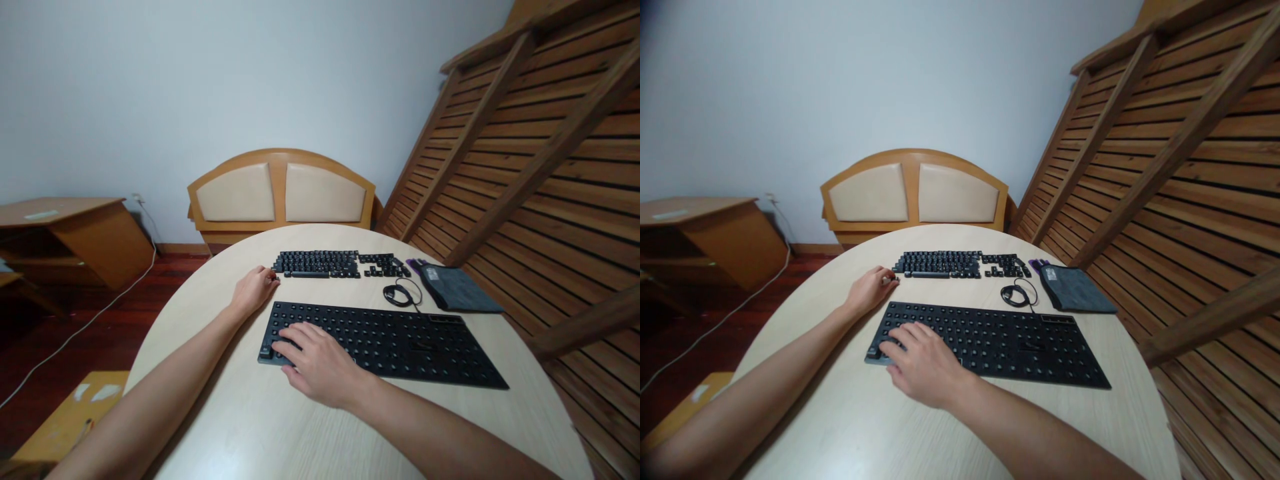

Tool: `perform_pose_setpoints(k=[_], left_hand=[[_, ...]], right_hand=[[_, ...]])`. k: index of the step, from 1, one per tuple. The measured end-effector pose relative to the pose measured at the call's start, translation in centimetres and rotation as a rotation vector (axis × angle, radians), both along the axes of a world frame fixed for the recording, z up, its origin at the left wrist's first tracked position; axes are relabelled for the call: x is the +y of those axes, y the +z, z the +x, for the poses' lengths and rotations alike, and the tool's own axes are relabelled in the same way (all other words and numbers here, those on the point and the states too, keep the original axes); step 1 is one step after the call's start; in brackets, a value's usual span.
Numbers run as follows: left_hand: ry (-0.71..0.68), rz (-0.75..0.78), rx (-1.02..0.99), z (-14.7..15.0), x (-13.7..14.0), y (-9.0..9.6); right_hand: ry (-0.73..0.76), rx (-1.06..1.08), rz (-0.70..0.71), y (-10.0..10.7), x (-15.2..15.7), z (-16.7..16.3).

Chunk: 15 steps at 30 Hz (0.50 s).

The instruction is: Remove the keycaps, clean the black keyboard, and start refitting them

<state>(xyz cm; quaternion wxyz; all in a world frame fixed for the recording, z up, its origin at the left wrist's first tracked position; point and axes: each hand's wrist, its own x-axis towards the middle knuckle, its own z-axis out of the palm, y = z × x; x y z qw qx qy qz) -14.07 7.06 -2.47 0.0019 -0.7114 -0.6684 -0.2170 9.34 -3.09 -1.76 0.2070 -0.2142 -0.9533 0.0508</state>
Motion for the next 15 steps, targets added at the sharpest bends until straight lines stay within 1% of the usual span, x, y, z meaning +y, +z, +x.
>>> perform_pose_setpoints(k=[2,4,5,7,9,12,15], left_hand=[[-0.038,-0.028,-0.017,-0.5,-0.6,0.7],[-0.132,-0.068,-0.062,-0.7,-1.3,1.6],[-0.21,-0.095,-0.107,-0.6,-1.6,2.1],[-0.405,-0.145,-0.267,0.1,-2.4,3.0],[-0.524,-0.185,-0.373,1.1,-3.2,3.6],[-0.631,-0.22,-0.428,2.6,-4.2,4.0],[-0.723,-0.217,-0.435,3.5,-4.7,3.9]], right_hand=[[-0.007,0.029,-0.013,0.1,0.0,0.1],[-0.045,0.073,-0.037,0.3,0.2,0.5],[-0.073,0.101,-0.049,0.5,0.3,0.7],[-0.145,0.171,-0.068,0.8,0.8,1.4],[-0.208,0.246,-0.081,1.0,1.5,2.1],[-0.27,0.328,-0.096,1.2,2.2,2.9],[-0.271,0.369,-0.089,1.2,2.4,3.0]])
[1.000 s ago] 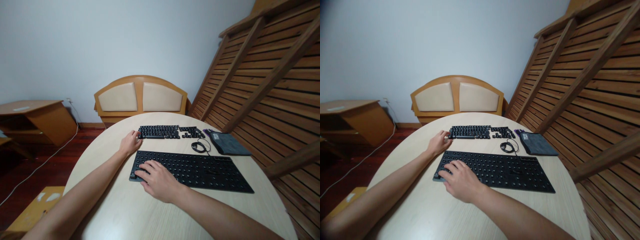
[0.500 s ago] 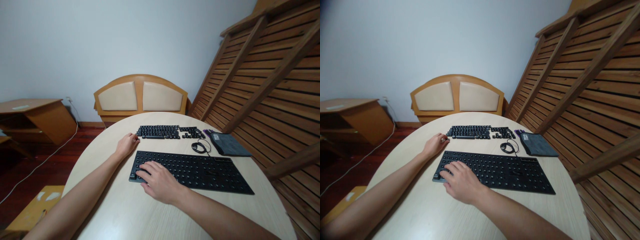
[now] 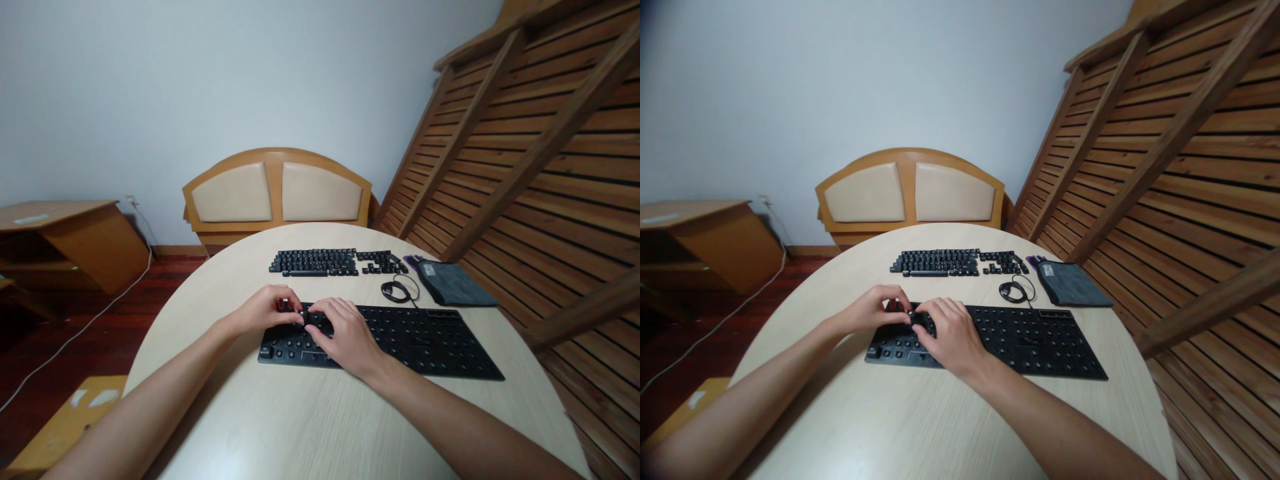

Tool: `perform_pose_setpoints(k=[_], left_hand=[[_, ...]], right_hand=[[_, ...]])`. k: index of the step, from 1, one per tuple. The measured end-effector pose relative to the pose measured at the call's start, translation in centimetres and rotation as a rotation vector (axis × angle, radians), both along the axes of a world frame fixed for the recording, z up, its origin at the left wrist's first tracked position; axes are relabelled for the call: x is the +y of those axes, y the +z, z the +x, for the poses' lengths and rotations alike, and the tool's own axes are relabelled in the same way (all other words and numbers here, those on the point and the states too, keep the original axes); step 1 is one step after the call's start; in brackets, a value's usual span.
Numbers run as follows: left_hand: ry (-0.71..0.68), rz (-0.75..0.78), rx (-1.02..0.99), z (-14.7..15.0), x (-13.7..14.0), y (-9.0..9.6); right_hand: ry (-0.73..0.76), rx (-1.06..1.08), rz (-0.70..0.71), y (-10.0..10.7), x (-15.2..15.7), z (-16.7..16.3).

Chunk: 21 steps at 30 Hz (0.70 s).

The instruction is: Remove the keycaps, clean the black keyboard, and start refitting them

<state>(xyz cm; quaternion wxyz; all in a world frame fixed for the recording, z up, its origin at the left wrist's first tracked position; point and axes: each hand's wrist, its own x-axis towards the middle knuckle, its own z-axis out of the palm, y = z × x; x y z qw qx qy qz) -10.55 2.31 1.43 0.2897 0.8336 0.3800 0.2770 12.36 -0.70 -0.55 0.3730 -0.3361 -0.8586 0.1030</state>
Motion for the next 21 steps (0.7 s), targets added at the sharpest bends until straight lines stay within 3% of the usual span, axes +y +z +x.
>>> perform_pose_setpoints(k=[6,10,15,21], left_hand=[[-0.083,0.015,-0.074,0.6,-0.3,-0.4],[-0.097,-0.08,-0.049,0.1,-0.3,0.2],[-0.043,-0.011,0.103,-2.4,0.5,1.0],[-0.026,-0.047,0.277,-4.3,1.6,-0.3]], right_hand=[[0.066,0.038,-0.018,-0.3,-0.2,-0.4],[0.059,0.103,-0.084,-0.7,-0.1,-0.6],[0.012,0.138,-0.225,-0.7,-0.7,-1.2],[0.011,0.232,-0.428,-0.5,-1.5,-2.2]])
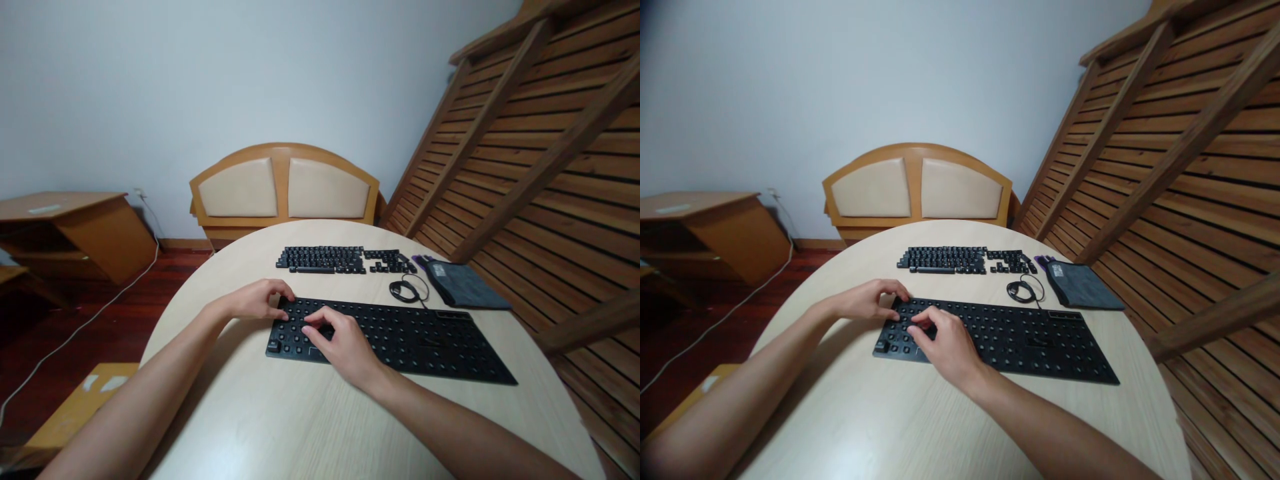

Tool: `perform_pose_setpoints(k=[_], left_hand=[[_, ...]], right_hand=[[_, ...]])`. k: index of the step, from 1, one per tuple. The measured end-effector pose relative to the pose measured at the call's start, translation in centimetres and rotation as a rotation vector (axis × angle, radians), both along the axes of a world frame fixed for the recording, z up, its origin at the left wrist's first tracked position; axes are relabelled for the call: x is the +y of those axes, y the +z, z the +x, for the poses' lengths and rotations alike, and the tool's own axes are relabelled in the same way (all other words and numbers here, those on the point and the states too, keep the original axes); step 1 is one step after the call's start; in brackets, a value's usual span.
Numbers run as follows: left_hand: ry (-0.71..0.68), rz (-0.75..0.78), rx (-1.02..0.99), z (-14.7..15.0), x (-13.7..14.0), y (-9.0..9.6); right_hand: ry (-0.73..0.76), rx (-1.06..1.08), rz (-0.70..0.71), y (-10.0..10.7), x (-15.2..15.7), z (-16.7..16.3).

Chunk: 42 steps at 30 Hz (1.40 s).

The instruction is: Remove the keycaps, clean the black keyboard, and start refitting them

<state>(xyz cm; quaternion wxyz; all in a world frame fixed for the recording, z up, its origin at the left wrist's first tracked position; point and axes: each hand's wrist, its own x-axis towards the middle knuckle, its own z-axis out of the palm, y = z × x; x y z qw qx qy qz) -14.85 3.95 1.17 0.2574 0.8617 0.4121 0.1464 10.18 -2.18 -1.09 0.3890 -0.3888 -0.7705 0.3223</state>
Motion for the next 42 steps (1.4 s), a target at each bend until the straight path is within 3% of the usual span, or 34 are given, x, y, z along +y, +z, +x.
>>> perform_pose_setpoints(k=[11,19,25,42], left_hand=[[-0.047,0.002,-0.01,0.1,0.3,-0.2],[-0.048,-0.041,-0.048,0.1,0.3,-0.5],[-0.042,-0.054,-0.055,0.1,0.2,-0.3],[-0.04,-0.073,-0.058,0.1,0.3,-0.4]], right_hand=[[0.05,0.102,-0.111,-0.1,0.0,-1.1],[0.012,-0.14,0.068,-0.8,-0.3,-1.9],[0.092,-0.147,0.155,-1.7,-0.3,-2.2],[0.203,-0.204,0.284,-1.3,-0.6,-2.0]])
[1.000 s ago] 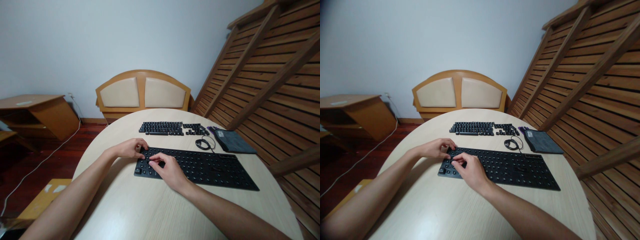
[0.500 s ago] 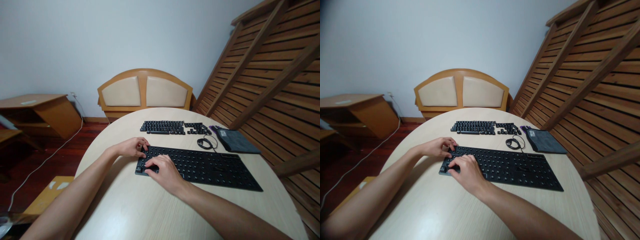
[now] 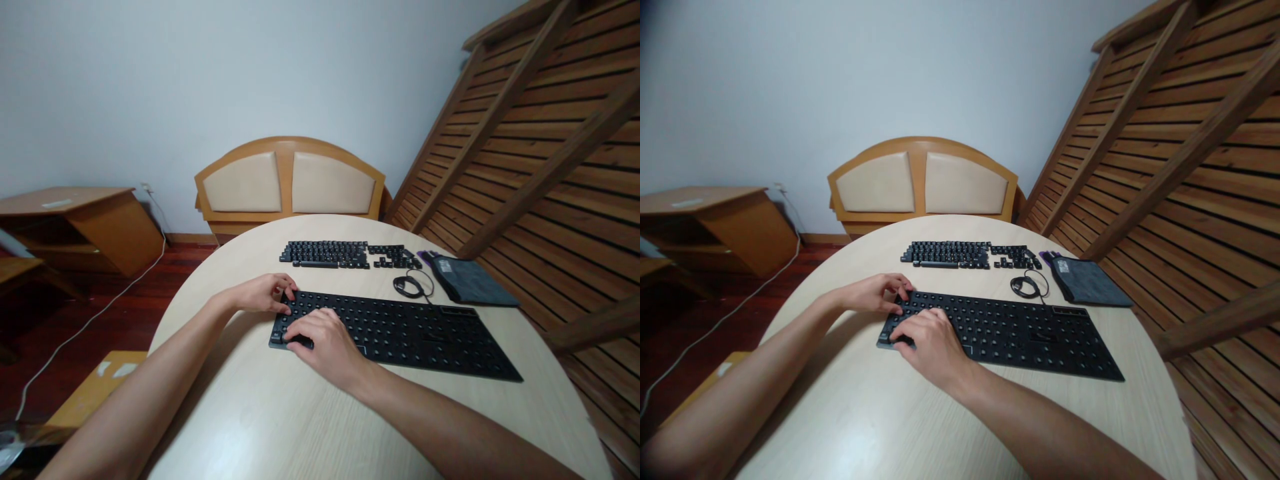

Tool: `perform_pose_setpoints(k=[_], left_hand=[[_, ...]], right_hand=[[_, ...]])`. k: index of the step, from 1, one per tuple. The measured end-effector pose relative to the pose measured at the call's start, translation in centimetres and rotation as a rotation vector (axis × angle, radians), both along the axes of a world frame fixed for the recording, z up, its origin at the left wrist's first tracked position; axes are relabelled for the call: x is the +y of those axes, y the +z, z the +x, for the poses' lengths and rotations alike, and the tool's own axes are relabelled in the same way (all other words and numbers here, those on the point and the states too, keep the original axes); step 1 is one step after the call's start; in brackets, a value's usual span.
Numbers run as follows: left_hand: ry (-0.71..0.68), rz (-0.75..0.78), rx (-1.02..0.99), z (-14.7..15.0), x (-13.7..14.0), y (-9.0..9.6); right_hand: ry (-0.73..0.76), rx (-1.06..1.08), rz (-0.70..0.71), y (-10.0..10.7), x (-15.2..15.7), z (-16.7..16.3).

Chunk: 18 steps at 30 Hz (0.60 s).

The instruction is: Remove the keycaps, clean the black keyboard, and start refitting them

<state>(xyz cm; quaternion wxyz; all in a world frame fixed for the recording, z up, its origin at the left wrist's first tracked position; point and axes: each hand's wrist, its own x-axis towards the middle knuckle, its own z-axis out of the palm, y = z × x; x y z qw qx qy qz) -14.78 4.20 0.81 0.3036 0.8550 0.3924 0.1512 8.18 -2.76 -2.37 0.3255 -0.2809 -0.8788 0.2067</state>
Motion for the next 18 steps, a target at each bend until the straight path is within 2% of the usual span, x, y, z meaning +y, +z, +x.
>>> perform_pose_setpoints(k=[18], left_hand=[[0.012,0.01,-0.024,-0.11,0.04,-0.37]], right_hand=[[-0.089,-0.002,-0.077,-0.05,-0.2,0.01]])
